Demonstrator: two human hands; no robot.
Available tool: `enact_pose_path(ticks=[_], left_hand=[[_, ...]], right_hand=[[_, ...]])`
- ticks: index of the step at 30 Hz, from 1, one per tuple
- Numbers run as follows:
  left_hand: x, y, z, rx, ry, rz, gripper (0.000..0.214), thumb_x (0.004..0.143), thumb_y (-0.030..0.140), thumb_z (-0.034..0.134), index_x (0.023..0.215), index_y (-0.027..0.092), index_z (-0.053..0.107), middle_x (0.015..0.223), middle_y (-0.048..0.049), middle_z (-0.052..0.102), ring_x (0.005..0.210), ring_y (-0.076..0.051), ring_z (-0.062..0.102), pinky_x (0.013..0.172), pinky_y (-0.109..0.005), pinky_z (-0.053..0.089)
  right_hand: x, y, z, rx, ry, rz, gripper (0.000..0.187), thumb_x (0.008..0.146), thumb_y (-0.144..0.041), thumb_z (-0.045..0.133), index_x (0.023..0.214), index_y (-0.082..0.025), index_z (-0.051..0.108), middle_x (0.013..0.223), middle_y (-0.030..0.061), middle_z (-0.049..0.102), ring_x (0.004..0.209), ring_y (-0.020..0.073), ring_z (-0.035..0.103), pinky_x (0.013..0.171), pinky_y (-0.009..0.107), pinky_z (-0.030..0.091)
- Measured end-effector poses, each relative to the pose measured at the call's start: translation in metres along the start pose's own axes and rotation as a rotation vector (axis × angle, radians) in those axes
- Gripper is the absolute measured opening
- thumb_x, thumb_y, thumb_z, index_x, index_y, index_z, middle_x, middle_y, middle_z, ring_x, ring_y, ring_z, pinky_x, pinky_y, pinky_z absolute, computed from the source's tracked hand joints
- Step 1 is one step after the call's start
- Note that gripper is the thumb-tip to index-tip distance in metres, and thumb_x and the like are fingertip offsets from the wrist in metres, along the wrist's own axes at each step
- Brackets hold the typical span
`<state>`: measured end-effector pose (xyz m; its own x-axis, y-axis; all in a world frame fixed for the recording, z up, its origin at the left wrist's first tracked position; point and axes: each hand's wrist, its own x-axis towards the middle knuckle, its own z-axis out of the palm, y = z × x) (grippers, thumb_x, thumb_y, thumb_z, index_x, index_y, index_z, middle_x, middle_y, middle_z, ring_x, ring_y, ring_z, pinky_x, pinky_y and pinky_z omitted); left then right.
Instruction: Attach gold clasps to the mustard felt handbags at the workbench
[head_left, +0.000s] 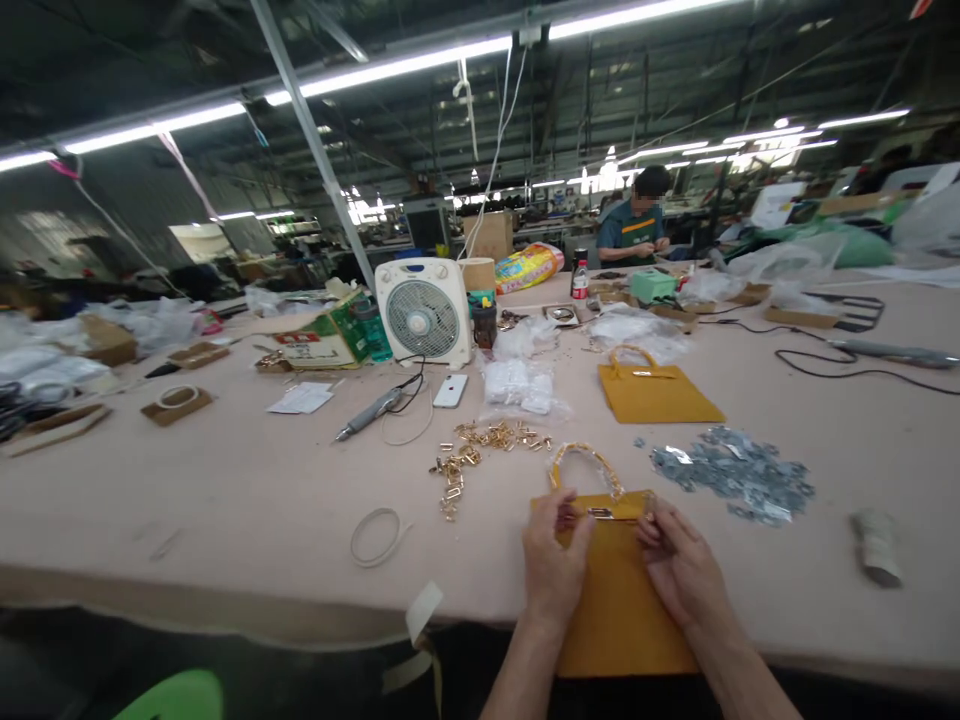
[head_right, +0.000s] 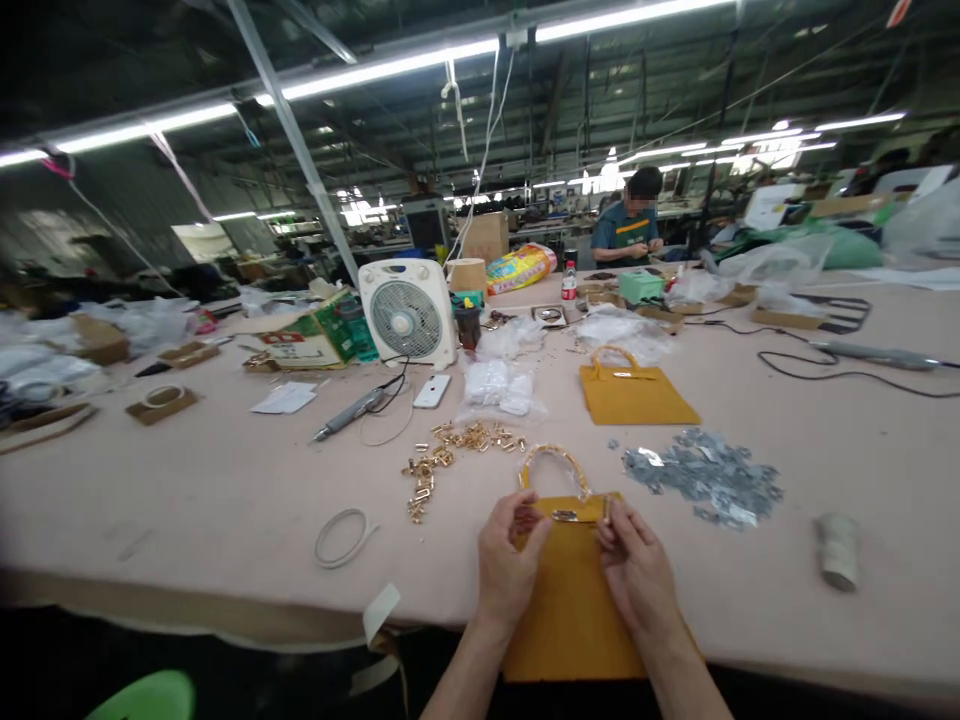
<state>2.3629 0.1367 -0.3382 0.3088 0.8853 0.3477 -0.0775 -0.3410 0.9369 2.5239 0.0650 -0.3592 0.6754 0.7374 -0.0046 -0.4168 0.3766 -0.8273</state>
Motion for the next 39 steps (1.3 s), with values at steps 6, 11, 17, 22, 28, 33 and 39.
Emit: enact_pose_path(ticks=[6, 11, 17, 22, 28, 33, 39], left_hand=[[0.009, -0.006, -0.039, 0.477, 0.009, -0.058, 0.031, 0.073, 0.023, 0.085, 0.102, 0.024, 0.073, 0.118, -0.0109, 0.066, 0.116, -0.032, 0.060, 0.102, -0.048, 0.049], [0.015, -0.009, -0.022, 0.496, -0.017, -0.118, 0.024, 0.072, 0.021, 0.084, 0.078, 0.023, 0.061, 0.096, -0.0069, 0.065, 0.094, -0.028, 0.058, 0.088, -0.042, 0.047], [0.016, -0.014, -0.007, 0.106, 0.102, -0.265, 0.017, 0.095, 0.038, 0.062, 0.091, 0.022, 0.060, 0.098, -0.0063, 0.073, 0.091, -0.022, 0.067, 0.082, -0.034, 0.051], [0.016, -0.020, -0.004, -0.492, 0.193, -0.547, 0.054, 0.082, 0.065, 0.074, 0.110, 0.019, 0.066, 0.096, -0.0078, 0.077, 0.089, -0.024, 0.073, 0.080, -0.034, 0.057], [0.023, -0.022, 0.009, -0.705, 0.103, -0.593, 0.062, 0.075, 0.069, 0.078, 0.101, 0.013, 0.073, 0.085, -0.0089, 0.079, 0.077, -0.026, 0.076, 0.074, -0.036, 0.060], [0.025, -0.029, 0.014, -0.685, 0.119, -0.509, 0.056, 0.080, 0.065, 0.075, 0.107, 0.015, 0.072, 0.088, -0.0072, 0.079, 0.082, -0.024, 0.076, 0.076, -0.034, 0.059], [0.022, -0.040, 0.012, -0.584, 0.104, -0.444, 0.051, 0.090, 0.063, 0.065, 0.111, 0.017, 0.071, 0.099, -0.0081, 0.080, 0.090, -0.023, 0.075, 0.082, -0.033, 0.058]], right_hand=[[0.002, 0.009, 0.002, -0.222, 0.005, -0.051, 0.033, 0.079, -0.051, 0.085, 0.096, -0.024, 0.076, 0.085, 0.0010, 0.065, 0.070, 0.0142, 0.056, 0.061, 0.025, 0.054], [-0.009, 0.011, 0.015, -0.659, -0.123, -0.081, 0.047, 0.083, -0.060, 0.077, 0.110, -0.021, 0.074, 0.093, 0.0062, 0.075, 0.084, 0.0232, 0.069, 0.078, 0.034, 0.058], [-0.014, 0.005, 0.024, -0.621, -0.168, -0.086, 0.048, 0.085, -0.061, 0.076, 0.109, -0.019, 0.072, 0.083, 0.0054, 0.074, 0.077, 0.0207, 0.069, 0.076, 0.033, 0.057], [-0.011, 0.001, 0.024, -0.509, -0.115, -0.090, 0.046, 0.083, -0.058, 0.080, 0.106, -0.019, 0.071, 0.081, 0.0038, 0.073, 0.074, 0.0174, 0.066, 0.072, 0.030, 0.054], [-0.009, 0.000, 0.038, -0.498, -0.169, -0.082, 0.043, 0.083, -0.057, 0.080, 0.099, -0.018, 0.070, 0.078, 0.0036, 0.072, 0.070, 0.0171, 0.066, 0.069, 0.029, 0.054], [-0.012, 0.012, 0.053, -0.541, -0.204, -0.061, 0.041, 0.085, -0.055, 0.079, 0.098, -0.018, 0.069, 0.076, 0.0028, 0.070, 0.067, 0.0165, 0.066, 0.063, 0.028, 0.055], [-0.012, 0.024, 0.049, -0.516, -0.219, -0.075, 0.038, 0.087, -0.051, 0.078, 0.106, -0.019, 0.069, 0.079, 0.0013, 0.068, 0.066, 0.0147, 0.065, 0.063, 0.026, 0.055]])
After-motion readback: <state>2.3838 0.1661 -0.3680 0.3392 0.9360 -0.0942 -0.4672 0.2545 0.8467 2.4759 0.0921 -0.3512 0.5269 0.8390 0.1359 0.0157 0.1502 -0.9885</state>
